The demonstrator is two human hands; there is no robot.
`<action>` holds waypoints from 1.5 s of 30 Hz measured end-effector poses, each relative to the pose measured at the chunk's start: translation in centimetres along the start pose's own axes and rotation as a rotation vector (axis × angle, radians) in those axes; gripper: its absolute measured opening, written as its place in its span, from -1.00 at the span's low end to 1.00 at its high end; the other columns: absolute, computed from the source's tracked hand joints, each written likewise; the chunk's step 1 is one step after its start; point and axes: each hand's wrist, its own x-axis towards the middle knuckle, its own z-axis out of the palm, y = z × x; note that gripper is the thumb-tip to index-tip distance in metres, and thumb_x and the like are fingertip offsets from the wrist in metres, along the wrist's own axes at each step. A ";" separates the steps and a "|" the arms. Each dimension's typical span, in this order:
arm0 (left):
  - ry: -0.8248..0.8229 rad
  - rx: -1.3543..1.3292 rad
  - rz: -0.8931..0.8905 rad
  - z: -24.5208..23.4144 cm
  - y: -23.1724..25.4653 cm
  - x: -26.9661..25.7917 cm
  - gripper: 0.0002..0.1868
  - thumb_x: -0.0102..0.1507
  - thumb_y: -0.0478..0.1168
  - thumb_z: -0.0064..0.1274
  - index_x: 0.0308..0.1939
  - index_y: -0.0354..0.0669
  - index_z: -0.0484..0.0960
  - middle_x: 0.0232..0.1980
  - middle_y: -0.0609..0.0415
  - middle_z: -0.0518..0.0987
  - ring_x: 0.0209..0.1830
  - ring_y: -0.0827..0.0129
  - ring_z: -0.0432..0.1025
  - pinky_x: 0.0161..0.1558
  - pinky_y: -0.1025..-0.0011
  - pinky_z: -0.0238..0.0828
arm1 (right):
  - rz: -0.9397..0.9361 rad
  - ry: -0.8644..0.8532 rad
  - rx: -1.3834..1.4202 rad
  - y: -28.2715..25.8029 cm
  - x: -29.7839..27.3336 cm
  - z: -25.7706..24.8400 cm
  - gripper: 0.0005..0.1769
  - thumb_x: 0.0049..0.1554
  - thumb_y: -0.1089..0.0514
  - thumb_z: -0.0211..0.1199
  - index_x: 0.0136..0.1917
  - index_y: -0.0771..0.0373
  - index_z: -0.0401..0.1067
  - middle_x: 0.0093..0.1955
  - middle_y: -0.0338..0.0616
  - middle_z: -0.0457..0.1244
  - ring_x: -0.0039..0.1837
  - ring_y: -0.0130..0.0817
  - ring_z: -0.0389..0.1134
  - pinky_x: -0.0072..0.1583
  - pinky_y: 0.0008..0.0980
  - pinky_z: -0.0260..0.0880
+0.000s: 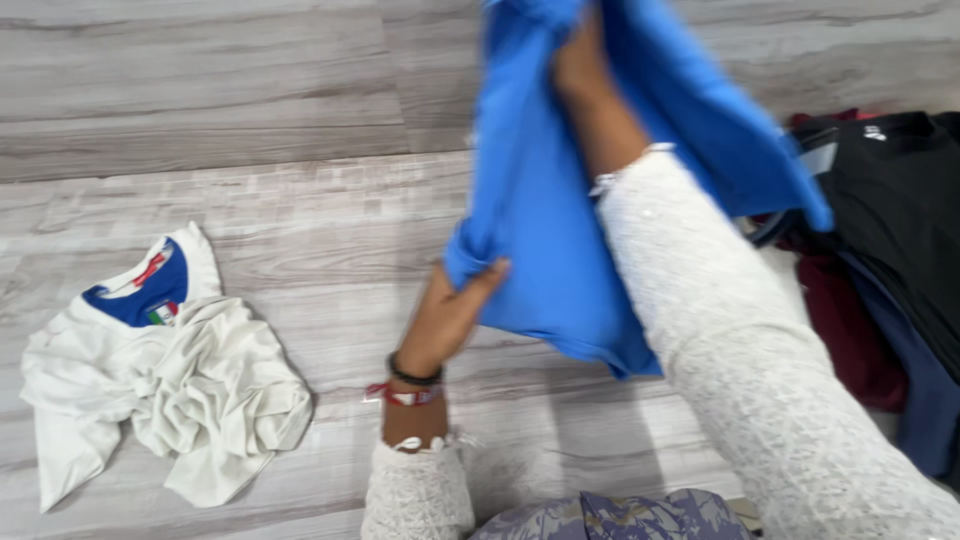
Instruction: The person irons a blue t-shirt and then a white t-shirt on a tiled floor. They smooth the fabric with their hands, use an electric iron to remove wrinkles, and fold the shirts after ironing.
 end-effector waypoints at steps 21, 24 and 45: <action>0.432 1.372 -0.333 -6.4 -10.7 0.0 -0.27 0.23 0.22 0.11 0.36 -0.07 0.45 0.41 -0.23 0.40 0.40 -0.21 0.27 0.29 -0.18 0.23 | 0.168 -0.297 -0.588 -3.1 -23.6 -15.3 -0.63 0.27 0.04 0.28 0.30 0.18 0.52 0.30 0.04 0.37 0.39 -0.03 0.38 0.40 -0.17 0.35; 0.276 1.389 -0.443 -2.7 -14.0 1.4 -0.04 0.19 0.35 0.06 0.52 -0.06 0.21 0.57 -0.36 0.04 0.55 -0.36 -0.12 0.35 -0.44 -0.27 | 0.038 -0.303 -0.903 -1.9 -26.4 -18.0 -0.50 0.16 -0.05 0.36 0.32 0.15 0.52 0.41 0.12 0.30 0.53 0.25 0.14 0.49 0.12 0.06; 0.899 1.548 -0.542 -14.9 -11.3 -5.9 -0.10 0.02 0.04 0.39 0.40 -0.08 0.44 0.40 -0.25 0.36 0.36 -0.20 0.25 0.24 -0.15 0.18 | 0.475 -0.430 -1.299 -1.6 -30.3 -19.0 -0.18 0.15 -0.35 0.17 0.49 0.18 0.31 0.57 0.37 -0.03 0.58 0.47 -0.16 0.49 0.35 -0.31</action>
